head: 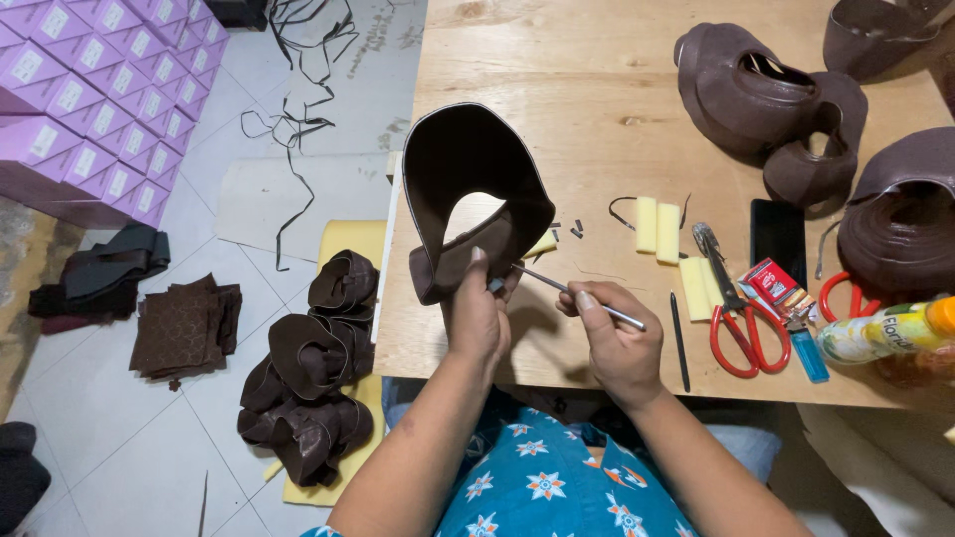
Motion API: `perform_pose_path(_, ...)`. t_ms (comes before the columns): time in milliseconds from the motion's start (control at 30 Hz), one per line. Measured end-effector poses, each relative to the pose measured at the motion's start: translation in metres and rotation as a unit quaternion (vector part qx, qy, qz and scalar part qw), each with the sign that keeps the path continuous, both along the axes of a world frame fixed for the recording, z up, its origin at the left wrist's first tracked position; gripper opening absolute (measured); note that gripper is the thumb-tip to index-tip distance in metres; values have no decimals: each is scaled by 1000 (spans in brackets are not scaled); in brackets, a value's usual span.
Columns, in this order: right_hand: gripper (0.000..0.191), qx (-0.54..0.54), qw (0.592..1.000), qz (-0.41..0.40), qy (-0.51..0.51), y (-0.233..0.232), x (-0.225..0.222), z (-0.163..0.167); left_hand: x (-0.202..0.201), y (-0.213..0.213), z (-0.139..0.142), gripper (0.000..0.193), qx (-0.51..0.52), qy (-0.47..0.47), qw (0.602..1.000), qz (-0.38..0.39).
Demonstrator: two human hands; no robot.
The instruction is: The person inserts a yellow foam insole into a brown shoe upper, then uses a metal awl to poke and align the insole edges. They trim excess material with scissors and press the insole into place, repeating the process on a second shoe.
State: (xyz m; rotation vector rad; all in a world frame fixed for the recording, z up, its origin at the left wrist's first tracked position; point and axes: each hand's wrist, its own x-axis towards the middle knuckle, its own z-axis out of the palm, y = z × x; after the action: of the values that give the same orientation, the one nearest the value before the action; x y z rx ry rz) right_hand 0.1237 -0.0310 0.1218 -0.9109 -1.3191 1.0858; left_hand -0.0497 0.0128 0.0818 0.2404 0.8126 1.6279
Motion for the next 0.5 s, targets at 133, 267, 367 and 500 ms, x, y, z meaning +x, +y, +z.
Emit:
perform_pose_path(133,20,87,993,57,-60,-3,-2,10,0,-1,12,41,-55,-6,998,33)
perform_pose_path(267,21,112,986,90,-86,-2,2,16,0,1,23,42,-22,26,999,25)
perform_pose_path(367,21,95,992,58,-50,-4,6,17,-3,-2,31,42,-58,94,993,44)
perform_pose_path(500,31,45,990,-13,136,3,11,18,-6,-19,43,41,-78,134,987,-30)
